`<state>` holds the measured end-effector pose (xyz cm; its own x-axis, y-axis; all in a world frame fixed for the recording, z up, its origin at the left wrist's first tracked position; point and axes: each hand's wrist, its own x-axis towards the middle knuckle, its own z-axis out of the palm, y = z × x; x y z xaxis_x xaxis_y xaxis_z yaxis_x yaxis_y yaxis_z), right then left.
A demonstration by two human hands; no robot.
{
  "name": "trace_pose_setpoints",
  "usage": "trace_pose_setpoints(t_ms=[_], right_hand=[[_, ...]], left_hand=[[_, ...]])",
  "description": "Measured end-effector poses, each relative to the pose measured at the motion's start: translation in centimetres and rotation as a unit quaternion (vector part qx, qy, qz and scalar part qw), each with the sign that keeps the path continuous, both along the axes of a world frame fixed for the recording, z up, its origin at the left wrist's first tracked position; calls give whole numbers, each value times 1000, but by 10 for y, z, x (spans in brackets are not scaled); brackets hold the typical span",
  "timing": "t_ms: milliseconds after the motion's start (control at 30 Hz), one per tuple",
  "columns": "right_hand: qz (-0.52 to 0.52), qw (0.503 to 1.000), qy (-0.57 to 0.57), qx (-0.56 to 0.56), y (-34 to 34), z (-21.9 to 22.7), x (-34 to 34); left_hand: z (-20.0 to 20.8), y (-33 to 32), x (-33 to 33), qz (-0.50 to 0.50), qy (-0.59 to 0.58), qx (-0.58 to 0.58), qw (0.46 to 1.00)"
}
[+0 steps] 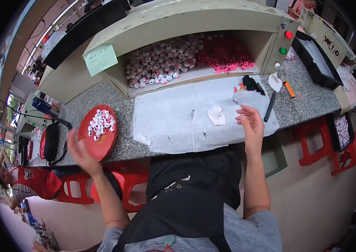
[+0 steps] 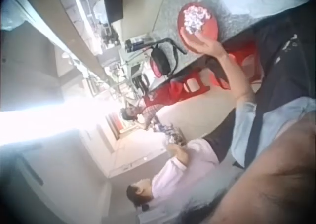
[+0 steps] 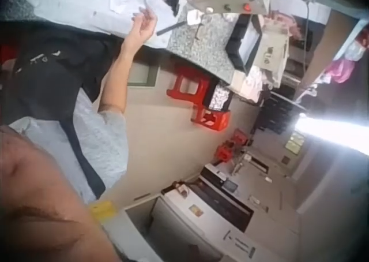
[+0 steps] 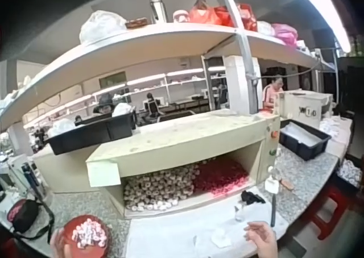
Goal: Apply glue or liquid solution to small plastic toy components for assembly.
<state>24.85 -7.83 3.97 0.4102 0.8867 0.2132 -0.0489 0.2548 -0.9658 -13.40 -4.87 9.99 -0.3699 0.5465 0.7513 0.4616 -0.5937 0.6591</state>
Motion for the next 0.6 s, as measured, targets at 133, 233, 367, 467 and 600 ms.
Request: trace_pose_setpoints(t_ms=[133, 233, 367, 467, 600], right_hand=[[-111, 991, -64, 27, 24, -13, 12], [-123, 971, -203, -6, 40, -19, 19], [-109, 954, -277, -19, 60, -33, 14], [-97, 955, -277, -43, 64, -37, 17], [-95, 943, -316, -32, 68, -40, 19]], left_hand=[[1, 85, 95, -145, 374, -87, 912], [-9, 158, 144, -174, 409, -61, 894], [-30, 248, 183, 1, 548, -20, 836], [-38, 288, 205, 70, 606, -20, 792], [-53, 307, 207, 56, 531, 17, 845]])
